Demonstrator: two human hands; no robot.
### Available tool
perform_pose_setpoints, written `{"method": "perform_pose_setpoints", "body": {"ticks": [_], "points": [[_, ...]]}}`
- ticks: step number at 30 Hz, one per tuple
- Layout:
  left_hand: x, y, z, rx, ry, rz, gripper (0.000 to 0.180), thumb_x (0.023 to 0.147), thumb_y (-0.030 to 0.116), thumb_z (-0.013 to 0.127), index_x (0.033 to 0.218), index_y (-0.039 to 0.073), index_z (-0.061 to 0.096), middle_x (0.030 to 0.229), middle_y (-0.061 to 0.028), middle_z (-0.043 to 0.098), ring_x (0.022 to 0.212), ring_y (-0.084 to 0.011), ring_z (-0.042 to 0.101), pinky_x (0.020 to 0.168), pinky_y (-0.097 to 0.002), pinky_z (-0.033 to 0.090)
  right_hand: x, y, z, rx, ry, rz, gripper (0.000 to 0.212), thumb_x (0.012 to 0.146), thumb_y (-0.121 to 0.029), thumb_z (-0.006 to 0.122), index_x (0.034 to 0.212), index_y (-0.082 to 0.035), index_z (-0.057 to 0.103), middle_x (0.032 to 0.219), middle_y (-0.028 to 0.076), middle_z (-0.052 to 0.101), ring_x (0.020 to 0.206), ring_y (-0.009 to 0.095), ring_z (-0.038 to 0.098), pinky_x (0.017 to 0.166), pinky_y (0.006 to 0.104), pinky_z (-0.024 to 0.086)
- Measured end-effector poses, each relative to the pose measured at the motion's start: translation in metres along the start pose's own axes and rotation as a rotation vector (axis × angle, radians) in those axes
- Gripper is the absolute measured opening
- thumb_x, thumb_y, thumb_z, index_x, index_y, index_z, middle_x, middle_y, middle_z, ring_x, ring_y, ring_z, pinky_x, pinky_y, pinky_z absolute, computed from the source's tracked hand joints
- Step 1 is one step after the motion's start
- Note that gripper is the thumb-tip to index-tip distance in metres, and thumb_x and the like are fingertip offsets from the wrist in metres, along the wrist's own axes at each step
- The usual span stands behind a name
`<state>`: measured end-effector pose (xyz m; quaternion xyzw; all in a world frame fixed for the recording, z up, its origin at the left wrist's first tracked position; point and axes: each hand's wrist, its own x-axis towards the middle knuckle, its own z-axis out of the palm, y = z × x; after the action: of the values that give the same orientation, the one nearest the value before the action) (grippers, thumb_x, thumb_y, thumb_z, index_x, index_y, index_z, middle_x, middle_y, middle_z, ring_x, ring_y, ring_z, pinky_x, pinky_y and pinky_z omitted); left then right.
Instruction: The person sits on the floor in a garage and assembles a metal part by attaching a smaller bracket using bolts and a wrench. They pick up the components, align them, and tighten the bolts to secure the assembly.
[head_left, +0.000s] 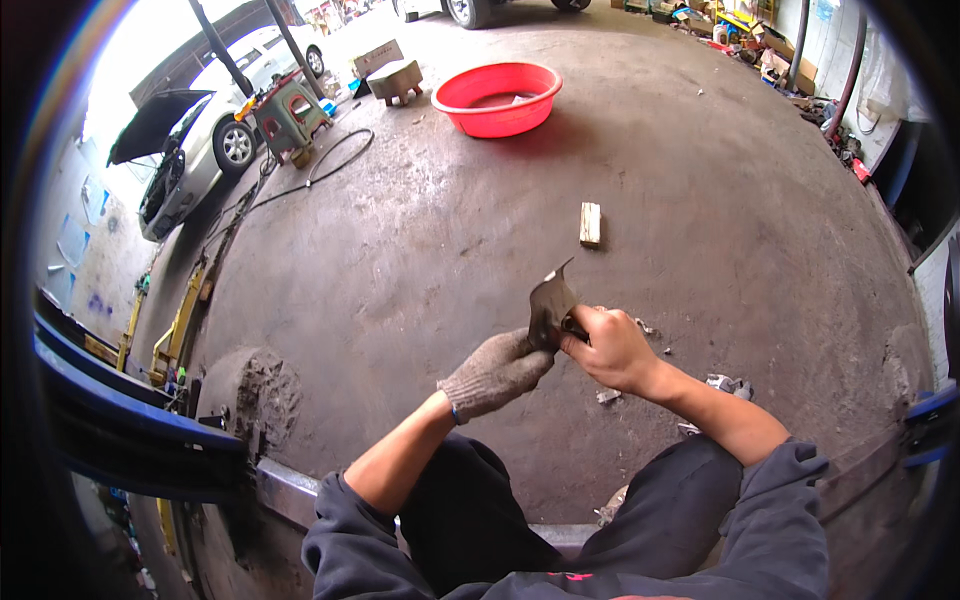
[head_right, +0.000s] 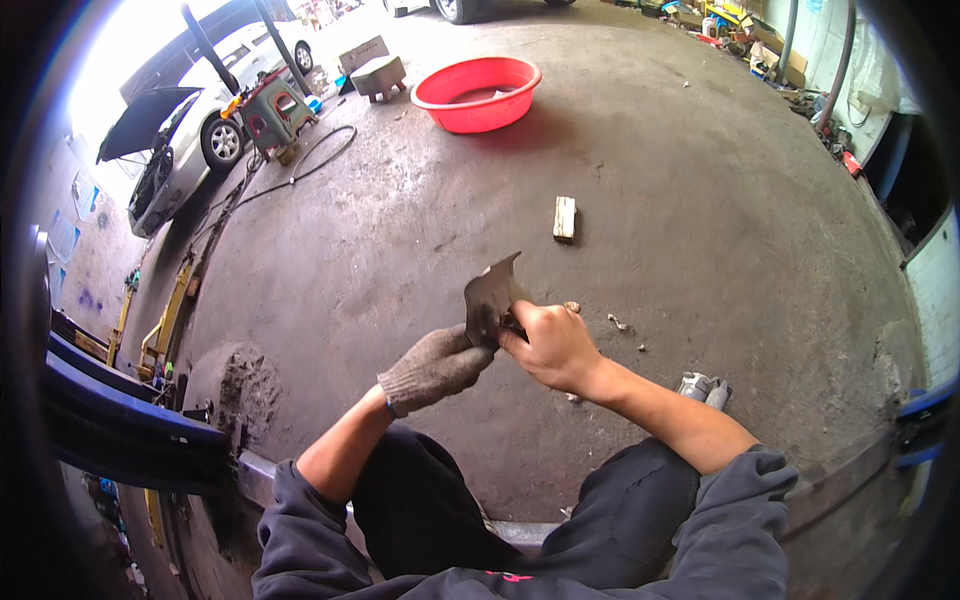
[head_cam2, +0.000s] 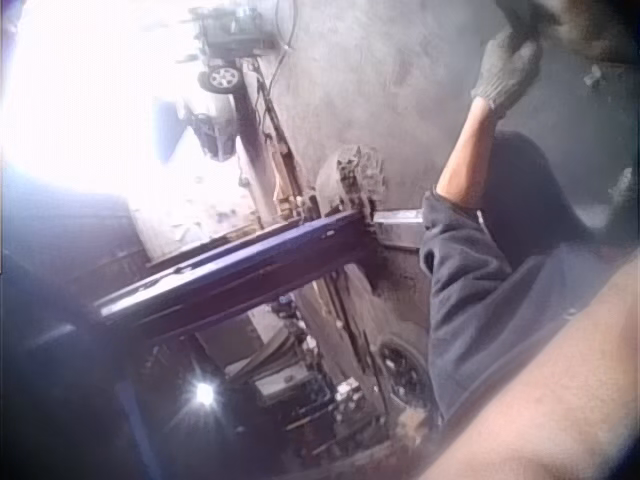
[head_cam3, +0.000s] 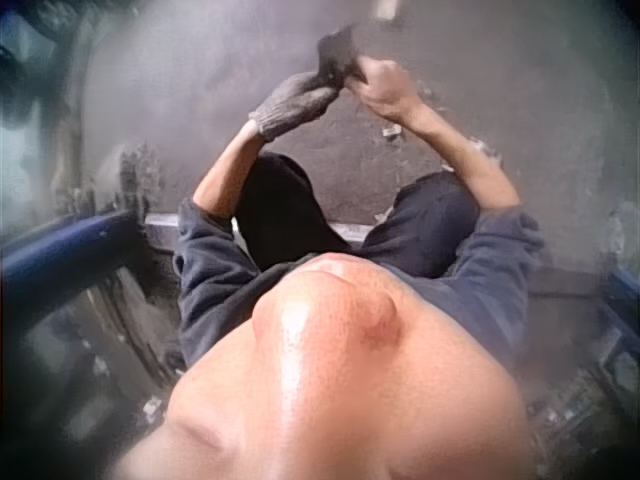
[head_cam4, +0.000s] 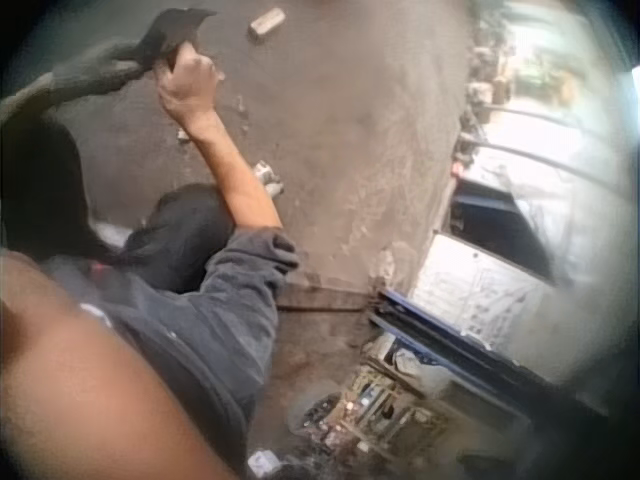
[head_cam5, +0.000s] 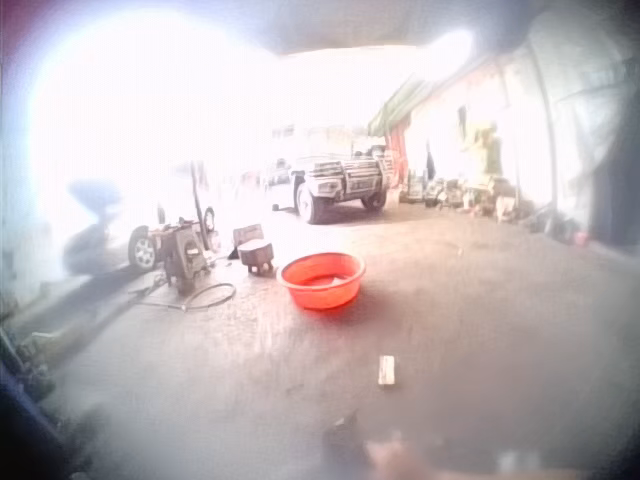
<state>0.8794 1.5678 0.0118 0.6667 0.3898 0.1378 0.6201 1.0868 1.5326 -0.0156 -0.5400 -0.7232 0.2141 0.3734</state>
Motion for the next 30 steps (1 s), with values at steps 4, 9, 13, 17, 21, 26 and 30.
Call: {"method": "perform_pose_setpoints", "body": {"ticks": [4,9,13,17,21,26,30], "points": [[0.003,0.004,-0.012,-0.250,-0.103,-0.200,0.029,0.099,0.037,0.062,0.094,0.009,0.062,0.064,0.0031,0.048,0.050,-0.0077,0.042,0.044,-0.0274,0.032,0.007,-0.005,-0.007,-0.093,-0.049,-0.038,0.030,0.091,-0.027,0.071,0.086,-0.001,0.056,0.078,0.026,0.064,0.077,0.049,0.062,0.067,0.0551,0.049],[0.007,-0.010,-0.006,-0.740,-0.244,-0.299,0.030,0.102,0.034,0.054,0.097,0.007,0.066,0.065,-0.0026,0.057,0.049,-0.0117,0.046,0.043,-0.0261,0.033,-0.001,-0.010,-0.010,-0.030,-0.188,-0.021,0.016,0.094,-0.011,0.061,0.105,0.000,0.060,0.100,0.019,0.064,0.093,0.039,0.064,0.081,0.0457,0.050],[0.003,0.001,-0.005,-0.720,-0.219,-0.322,0.031,0.104,0.030,0.049,0.106,0.005,0.067,0.075,-0.0103,0.066,0.055,-0.0169,0.058,0.044,-0.0249,0.041,-0.001,-0.002,-0.014,0.050,-0.188,0.009,0.017,0.095,-0.010,0.064,0.108,0.001,0.062,0.096,0.015,0.064,0.086,0.024,0.063,0.078,0.0357,0.051],[0.007,-0.006,-0.006,-0.805,-0.274,-0.237,0.031,0.104,0.029,0.051,0.101,0.001,0.065,0.077,-0.0116,0.071,0.061,-0.0213,0.070,0.052,-0.0271,0.057,0.005,-0.013,-0.015,0.104,-0.179,0.167,0.029,0.095,-0.025,0.067,0.101,0.003,0.064,0.094,0.019,0.069,0.082,0.027,0.067,0.076,0.0372,0.052],[0.013,-0.009,-0.009,-0.779,-0.385,-0.271,0.034,0.105,0.030,0.049,0.093,0.002,0.066,0.072,-0.0114,0.069,0.045,-0.0131,0.054,0.038,-0.0227,0.038,0.008,-0.013,-0.015,0.075,-0.202,0.202,0.024,0.095,-0.022,0.066,0.103,0.001,0.063,0.088,0.015,0.068,0.079,0.022,0.065,0.074,0.0349,0.051],[0.008,-0.004,-0.002,-0.560,-0.197,-0.277,0.036,0.105,0.034,0.047,0.105,0.005,0.069,0.069,-0.0061,0.064,0.042,-0.0079,0.042,0.035,-0.0204,0.027,0.003,0.005,-0.005,0.116,-0.148,0.026,0.022,0.092,-0.017,0.063,0.105,0.001,0.062,0.088,0.014,0.068,0.081,0.025,0.065,0.076,0.0361,0.052],[0.004,0.002,0.002,-0.392,-0.101,-0.197,0.039,0.105,0.036,0.051,0.087,0.006,0.068,0.063,-0.0036,0.060,0.043,-0.0077,0.043,0.038,-0.0224,0.030,0.007,0.000,-0.011,0.039,-0.196,0.117,0.028,0.092,-0.021,0.061,0.109,0.002,0.062,0.094,0.019,0.070,0.084,0.030,0.069,0.078,0.0390,0.053]]}}
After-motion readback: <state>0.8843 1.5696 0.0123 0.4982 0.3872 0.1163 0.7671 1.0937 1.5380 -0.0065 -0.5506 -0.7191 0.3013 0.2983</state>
